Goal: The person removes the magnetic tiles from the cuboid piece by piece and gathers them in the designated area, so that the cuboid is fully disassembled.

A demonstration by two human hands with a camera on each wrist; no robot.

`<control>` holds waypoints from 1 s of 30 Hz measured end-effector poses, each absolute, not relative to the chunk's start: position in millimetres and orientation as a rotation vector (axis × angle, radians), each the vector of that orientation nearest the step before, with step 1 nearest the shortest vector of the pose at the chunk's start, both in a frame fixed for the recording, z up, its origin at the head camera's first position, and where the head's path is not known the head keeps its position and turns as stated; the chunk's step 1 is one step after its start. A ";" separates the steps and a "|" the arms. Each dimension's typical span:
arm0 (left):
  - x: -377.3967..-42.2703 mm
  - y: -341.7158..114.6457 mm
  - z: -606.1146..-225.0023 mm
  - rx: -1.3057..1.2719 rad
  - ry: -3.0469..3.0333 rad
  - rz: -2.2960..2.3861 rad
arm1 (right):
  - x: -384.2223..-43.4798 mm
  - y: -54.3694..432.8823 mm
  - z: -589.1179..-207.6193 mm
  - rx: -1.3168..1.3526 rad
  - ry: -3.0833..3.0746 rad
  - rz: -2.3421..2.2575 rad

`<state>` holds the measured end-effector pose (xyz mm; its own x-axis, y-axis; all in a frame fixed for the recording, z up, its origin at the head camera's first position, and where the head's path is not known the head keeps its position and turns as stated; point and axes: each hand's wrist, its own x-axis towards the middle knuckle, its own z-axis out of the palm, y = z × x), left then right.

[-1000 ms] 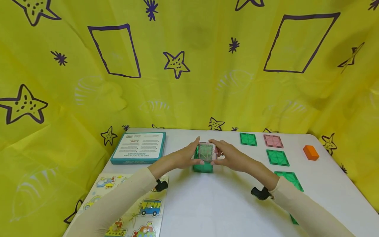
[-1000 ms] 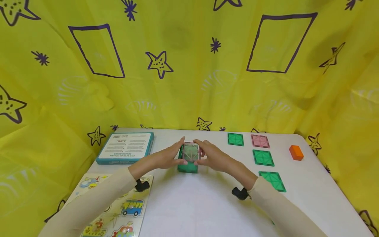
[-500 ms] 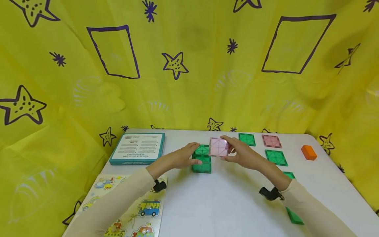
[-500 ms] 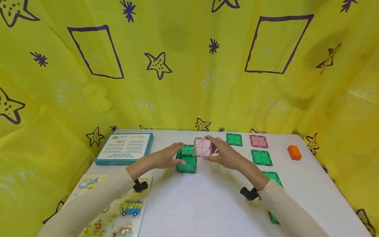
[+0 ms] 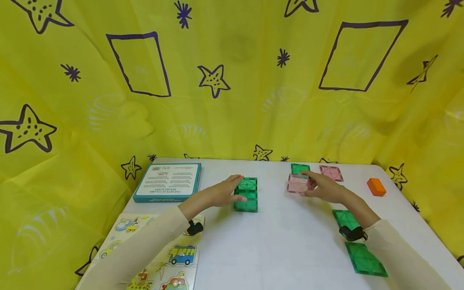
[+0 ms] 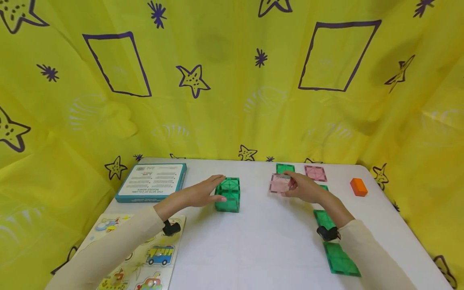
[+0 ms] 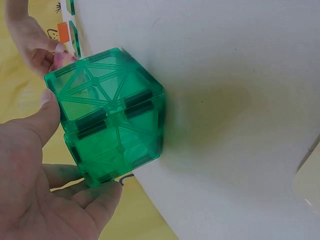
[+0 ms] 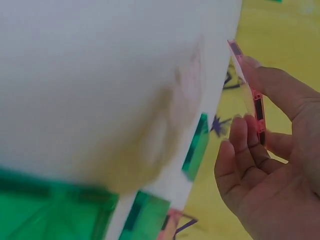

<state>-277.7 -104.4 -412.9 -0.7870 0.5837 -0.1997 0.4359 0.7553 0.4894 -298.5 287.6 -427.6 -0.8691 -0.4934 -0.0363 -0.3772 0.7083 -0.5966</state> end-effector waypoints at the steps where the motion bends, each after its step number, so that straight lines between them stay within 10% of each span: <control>1: -277.7 -104.4 -413.2 0.783 2.613 0.609 | -299.8 292.1 -430.1 -0.681 2.712 -0.888; 30: -278.9 -105.7 -415.7 0.795 2.608 0.620 | -306.5 303.7 -445.0 -0.602 2.767 -0.629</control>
<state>-278.9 -105.7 -415.7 -0.7841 0.5896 -0.1938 0.4393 0.7478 0.4978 -306.5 303.7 -445.0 -0.8861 -0.4421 -0.1391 -0.3384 0.8223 -0.4575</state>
